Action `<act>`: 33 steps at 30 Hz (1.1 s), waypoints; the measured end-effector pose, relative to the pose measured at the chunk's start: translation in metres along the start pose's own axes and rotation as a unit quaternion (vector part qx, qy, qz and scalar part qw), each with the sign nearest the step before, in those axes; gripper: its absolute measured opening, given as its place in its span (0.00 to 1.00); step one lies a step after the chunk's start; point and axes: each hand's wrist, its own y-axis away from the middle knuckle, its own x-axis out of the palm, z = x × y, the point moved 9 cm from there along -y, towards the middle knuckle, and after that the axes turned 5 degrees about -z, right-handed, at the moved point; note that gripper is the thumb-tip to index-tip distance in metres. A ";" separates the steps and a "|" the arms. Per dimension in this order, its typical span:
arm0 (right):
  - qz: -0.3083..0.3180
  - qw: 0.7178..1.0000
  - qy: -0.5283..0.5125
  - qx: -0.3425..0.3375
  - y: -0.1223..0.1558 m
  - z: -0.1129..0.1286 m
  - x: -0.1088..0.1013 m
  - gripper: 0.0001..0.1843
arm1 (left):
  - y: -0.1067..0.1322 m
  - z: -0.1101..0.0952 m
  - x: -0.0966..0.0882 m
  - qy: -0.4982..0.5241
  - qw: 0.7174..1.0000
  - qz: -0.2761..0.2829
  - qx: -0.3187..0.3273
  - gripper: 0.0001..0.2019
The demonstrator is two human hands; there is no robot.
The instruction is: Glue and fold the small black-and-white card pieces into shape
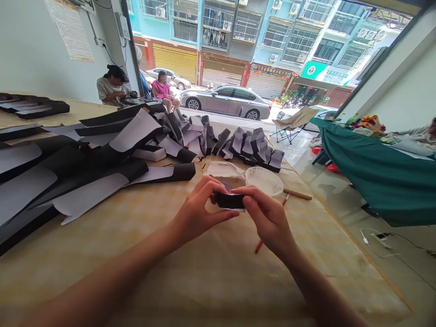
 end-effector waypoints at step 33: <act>-0.019 0.999 0.030 -0.019 0.001 0.001 -0.005 0.08 | -0.002 0.002 -0.001 0.025 0.999 0.014 -0.018 0.16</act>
